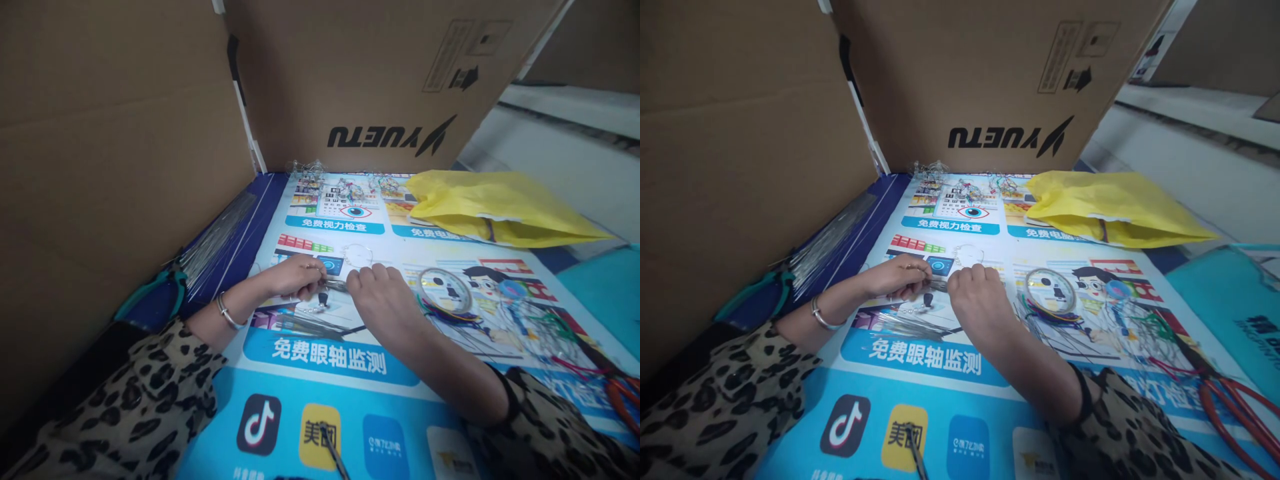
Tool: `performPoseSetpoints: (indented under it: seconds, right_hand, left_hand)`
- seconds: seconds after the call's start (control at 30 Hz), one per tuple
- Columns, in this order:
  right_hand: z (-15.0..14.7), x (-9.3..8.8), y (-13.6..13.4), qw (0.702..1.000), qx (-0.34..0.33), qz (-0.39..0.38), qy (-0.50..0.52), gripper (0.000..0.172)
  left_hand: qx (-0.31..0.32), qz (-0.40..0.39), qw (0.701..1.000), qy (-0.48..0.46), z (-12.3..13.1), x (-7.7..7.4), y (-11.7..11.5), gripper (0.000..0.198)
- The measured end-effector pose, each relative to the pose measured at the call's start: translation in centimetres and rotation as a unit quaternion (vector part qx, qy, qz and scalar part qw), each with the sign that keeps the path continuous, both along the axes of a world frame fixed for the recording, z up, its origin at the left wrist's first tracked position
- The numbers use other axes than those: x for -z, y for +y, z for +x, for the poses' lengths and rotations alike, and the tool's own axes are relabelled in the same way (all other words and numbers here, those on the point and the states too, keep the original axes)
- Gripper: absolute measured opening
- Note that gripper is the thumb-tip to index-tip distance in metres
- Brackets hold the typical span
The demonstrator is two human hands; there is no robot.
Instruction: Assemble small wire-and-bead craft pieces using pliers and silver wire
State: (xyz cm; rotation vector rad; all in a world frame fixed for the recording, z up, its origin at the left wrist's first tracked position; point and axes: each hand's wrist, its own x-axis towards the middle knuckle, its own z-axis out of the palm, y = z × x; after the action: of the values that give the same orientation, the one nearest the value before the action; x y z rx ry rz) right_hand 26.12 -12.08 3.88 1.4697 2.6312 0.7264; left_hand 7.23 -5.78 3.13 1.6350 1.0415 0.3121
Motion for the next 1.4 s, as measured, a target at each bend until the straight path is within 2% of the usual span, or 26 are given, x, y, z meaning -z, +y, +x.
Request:
performPoseSetpoints:
  seconds: [0.33,0.63,0.9,1.4]
  right_hand:
    - [0.34,0.38,0.26,1.0,-0.002,-0.002,0.0,0.026]
    - [0.59,-0.09,0.51,0.998,-0.01,-0.041,0.044,0.019]
    - [0.08,-0.33,-0.15,1.0,0.007,-0.007,0.006,0.022]
    - [0.08,0.52,0.47,1.0,0.019,-0.014,0.008,0.02]
  left_hand:
    - [-0.012,-0.031,0.999,-0.011,0.03,-0.03,-0.04,0.015]
    - [-0.021,-0.043,0.999,-0.012,0.23,-0.23,-0.13,0.013]
    - [-0.042,-0.046,0.998,-0.026,0.73,-0.79,-0.56,0.013]
    - [-0.052,-0.063,0.996,-0.047,0.74,-0.79,-0.66,0.015]
